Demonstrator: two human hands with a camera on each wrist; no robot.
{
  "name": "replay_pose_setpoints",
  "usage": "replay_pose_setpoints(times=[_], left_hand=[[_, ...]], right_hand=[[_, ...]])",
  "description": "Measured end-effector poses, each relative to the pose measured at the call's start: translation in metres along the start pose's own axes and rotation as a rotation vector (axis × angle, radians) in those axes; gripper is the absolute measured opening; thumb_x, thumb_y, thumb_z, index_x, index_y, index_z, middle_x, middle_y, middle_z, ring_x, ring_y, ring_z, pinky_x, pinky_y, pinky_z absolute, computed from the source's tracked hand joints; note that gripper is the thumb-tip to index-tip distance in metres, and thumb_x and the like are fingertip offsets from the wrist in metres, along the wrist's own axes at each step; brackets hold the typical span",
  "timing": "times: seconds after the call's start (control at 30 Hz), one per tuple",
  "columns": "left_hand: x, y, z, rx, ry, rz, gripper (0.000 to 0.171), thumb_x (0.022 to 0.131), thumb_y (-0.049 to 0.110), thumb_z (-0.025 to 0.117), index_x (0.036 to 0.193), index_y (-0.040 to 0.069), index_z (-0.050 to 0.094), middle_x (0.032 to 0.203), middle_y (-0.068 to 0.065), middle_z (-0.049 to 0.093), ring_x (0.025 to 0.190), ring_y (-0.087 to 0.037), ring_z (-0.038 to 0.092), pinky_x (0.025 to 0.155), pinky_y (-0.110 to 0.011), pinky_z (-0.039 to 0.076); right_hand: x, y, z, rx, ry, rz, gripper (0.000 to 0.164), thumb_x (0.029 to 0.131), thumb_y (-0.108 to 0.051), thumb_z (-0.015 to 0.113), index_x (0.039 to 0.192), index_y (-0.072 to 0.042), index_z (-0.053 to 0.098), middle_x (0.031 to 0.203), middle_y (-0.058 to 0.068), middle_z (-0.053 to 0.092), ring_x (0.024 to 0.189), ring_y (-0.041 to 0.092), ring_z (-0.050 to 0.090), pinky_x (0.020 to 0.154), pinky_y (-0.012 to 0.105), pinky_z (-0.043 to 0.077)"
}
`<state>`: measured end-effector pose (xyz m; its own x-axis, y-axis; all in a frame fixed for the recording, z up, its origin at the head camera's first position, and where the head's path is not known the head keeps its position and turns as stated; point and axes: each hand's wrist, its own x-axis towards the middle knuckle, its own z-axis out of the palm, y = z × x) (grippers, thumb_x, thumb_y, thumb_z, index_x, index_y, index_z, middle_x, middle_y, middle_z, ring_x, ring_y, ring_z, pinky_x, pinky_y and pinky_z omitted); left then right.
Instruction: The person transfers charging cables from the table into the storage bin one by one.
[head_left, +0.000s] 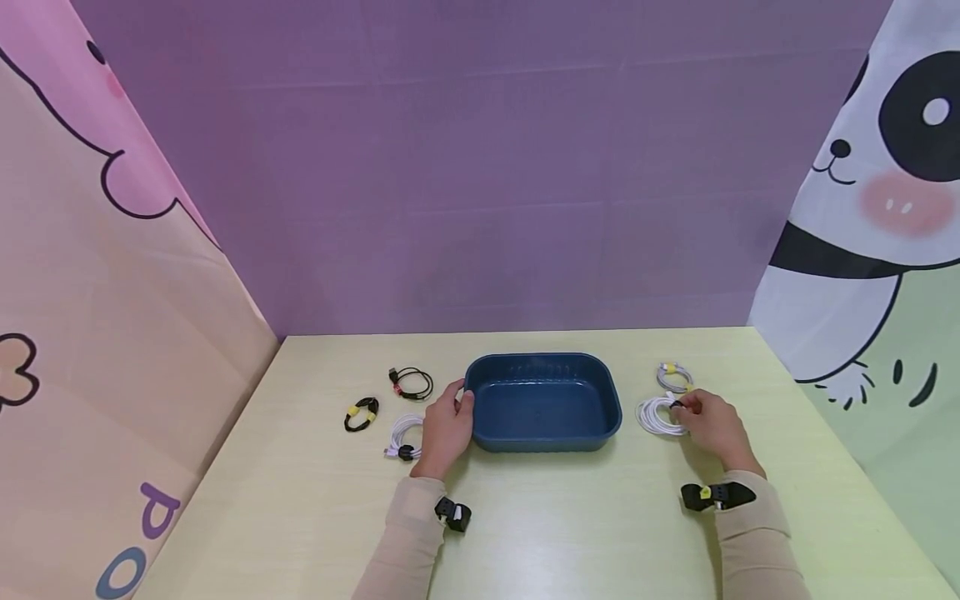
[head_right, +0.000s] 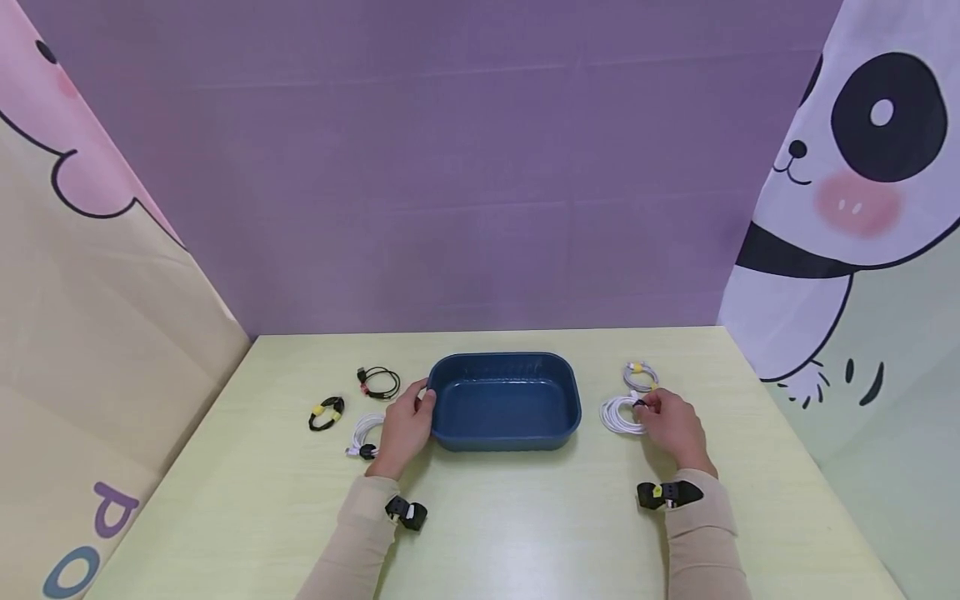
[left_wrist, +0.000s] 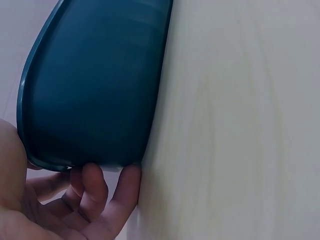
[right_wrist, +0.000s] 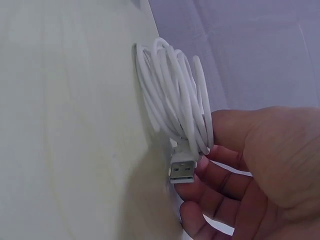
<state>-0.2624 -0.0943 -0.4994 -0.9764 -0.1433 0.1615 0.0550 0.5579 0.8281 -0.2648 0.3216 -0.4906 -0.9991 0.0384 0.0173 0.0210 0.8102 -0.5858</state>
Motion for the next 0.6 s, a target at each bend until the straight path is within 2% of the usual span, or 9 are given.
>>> replay_pose_setpoints(times=[0.33,0.6], left_hand=[[-0.001,0.0,0.0,0.001,-0.005,-0.011,0.04,0.106,0.025,0.052,0.14,0.006,0.06,0.073,-0.002,0.052,0.063,-0.017,0.046,0.06,-0.031,0.036],[0.0,0.0,0.0,0.004,-0.007,-0.005,0.04,0.106,0.025,0.052,0.141,0.006,0.06,0.073,-0.002,0.052,0.063,-0.017,0.047,0.06,-0.031,0.036]], right_hand=[[-0.002,-0.007,-0.003,0.015,0.011,-0.012,0.023,0.098,-0.02,0.061,0.105,0.002,0.064,0.089,0.013,0.065,0.079,0.023,0.056,0.066,0.031,0.039],[-0.003,-0.014,-0.008,0.033,0.022,-0.029,0.026,0.099,-0.021,0.059,0.107,0.003,0.063,0.097,0.019,0.068,0.084,0.026,0.06,0.067,0.031,0.041]])
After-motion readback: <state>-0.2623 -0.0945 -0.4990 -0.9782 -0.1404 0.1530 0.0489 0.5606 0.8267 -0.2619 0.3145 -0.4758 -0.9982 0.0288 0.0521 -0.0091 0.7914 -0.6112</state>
